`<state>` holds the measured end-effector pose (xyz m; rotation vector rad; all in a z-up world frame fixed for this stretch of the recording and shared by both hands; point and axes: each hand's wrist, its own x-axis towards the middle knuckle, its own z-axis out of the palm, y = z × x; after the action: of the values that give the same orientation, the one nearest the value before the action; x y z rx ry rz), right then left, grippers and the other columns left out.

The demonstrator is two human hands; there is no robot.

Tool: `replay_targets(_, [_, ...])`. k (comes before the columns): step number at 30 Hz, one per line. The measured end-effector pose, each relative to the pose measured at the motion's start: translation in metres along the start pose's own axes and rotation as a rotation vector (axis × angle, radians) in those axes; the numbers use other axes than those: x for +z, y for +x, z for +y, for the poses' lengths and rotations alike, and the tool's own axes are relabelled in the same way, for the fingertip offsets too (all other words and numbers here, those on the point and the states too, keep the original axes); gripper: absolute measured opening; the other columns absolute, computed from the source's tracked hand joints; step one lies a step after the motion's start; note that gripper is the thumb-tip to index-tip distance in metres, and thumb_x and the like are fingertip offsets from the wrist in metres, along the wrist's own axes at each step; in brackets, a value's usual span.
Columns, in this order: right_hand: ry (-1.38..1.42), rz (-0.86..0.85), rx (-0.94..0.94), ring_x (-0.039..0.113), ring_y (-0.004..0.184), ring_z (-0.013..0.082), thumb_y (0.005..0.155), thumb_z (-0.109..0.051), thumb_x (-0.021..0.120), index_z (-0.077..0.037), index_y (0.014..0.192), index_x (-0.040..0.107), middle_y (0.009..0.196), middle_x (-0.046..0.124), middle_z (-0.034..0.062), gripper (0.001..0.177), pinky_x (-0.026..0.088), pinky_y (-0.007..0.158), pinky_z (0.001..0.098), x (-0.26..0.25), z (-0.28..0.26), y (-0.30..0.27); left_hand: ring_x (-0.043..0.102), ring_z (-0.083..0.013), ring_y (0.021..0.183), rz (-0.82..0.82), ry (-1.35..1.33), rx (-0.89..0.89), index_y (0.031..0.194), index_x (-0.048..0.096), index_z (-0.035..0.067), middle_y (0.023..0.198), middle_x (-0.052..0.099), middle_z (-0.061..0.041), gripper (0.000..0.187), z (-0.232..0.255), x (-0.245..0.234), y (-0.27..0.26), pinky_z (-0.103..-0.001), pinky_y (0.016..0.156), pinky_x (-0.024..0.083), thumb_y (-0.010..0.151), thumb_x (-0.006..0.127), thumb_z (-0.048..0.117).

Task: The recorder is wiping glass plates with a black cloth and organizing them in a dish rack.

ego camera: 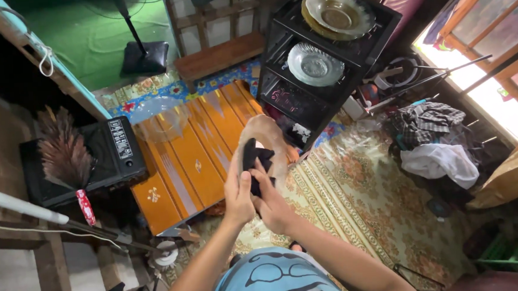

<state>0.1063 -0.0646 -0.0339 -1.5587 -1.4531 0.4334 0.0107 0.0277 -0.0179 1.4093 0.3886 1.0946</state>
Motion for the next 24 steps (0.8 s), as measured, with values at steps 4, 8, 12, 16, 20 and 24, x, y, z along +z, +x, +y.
replay_targets(4, [-0.218, 0.072, -0.281, 0.012, 0.164, 0.0437, 0.105, -0.019, 0.046, -0.011, 0.158, 0.024, 0.175, 0.007, 0.0247, 0.058, 0.016, 0.134, 0.0511, -0.003, 0.071, 0.014, 0.043, -0.0299, 0.146, -0.091, -0.143, -0.15, 0.159, 0.032, -0.007, 0.156, 0.048, -0.022, 0.076, 0.006, 0.015, -0.01, -0.04, 0.123, 0.032, 0.106, 0.047, 0.046])
replay_targets(8, [-0.449, 0.244, -0.232, 0.014, 0.159, 0.045, 0.104, -0.032, 0.051, -0.007, 0.16, 0.024, 0.172, 0.006, 0.0267, 0.067, 0.015, 0.13, 0.0508, -0.033, 0.067, 0.033, 0.032, -0.0284, 0.154, -0.167, -0.066, -0.141, 0.157, 0.029, -0.009, 0.165, 0.036, -0.021, 0.073, 0.002, 0.013, -0.018, -0.039, 0.125, 0.022, 0.107, 0.045, 0.042])
replay_targets(12, [-0.257, 0.257, 0.033, 0.012, 0.16, 0.0458, 0.107, -0.031, 0.047, -0.002, 0.164, 0.017, 0.173, 0.008, 0.0282, 0.071, 0.013, 0.128, 0.0518, -0.007, 0.072, 0.016, 0.029, -0.0278, 0.155, -0.153, -0.07, -0.066, 0.158, 0.027, -0.009, 0.166, 0.033, -0.019, 0.07, 0.007, 0.011, -0.008, -0.039, 0.125, 0.021, 0.108, 0.045, 0.037])
replay_targets(16, [-0.01, 0.173, 0.051, 0.013, 0.162, 0.0422, 0.108, -0.03, 0.045, -0.001, 0.164, 0.007, 0.174, 0.011, 0.0257, 0.073, 0.013, 0.128, 0.0513, 0.004, 0.029, 0.002, 0.046, -0.0278, 0.146, -0.132, -0.082, -0.111, 0.155, 0.038, -0.008, 0.156, 0.05, -0.02, 0.066, -0.001, 0.008, -0.008, -0.038, 0.121, 0.033, 0.107, 0.046, 0.037])
replay_targets(20, [-0.085, 0.138, -0.056, 0.012, 0.16, 0.0426, 0.102, -0.026, 0.055, -0.002, 0.163, 0.014, 0.172, 0.007, 0.0257, 0.078, 0.011, 0.127, 0.0525, -0.024, 0.005, 0.024, 0.05, -0.0285, 0.138, -0.108, -0.173, -0.301, 0.154, 0.04, -0.008, 0.149, 0.051, -0.023, 0.065, -0.025, 0.006, -0.028, -0.039, 0.116, 0.036, 0.107, 0.046, 0.037])
replay_targets(24, [-0.399, 0.202, 0.021, 0.012, 0.156, 0.046, 0.089, -0.021, 0.064, -0.003, 0.159, 0.031, 0.17, 0.01, 0.0249, 0.08, 0.011, 0.125, 0.0548, -0.056, -0.013, 0.044, 0.03, -0.0276, 0.155, -0.17, -0.249, -0.171, 0.158, 0.025, -0.008, 0.166, 0.032, -0.019, 0.073, 0.029, 0.01, -0.021, -0.039, 0.124, 0.022, 0.106, 0.044, 0.04])
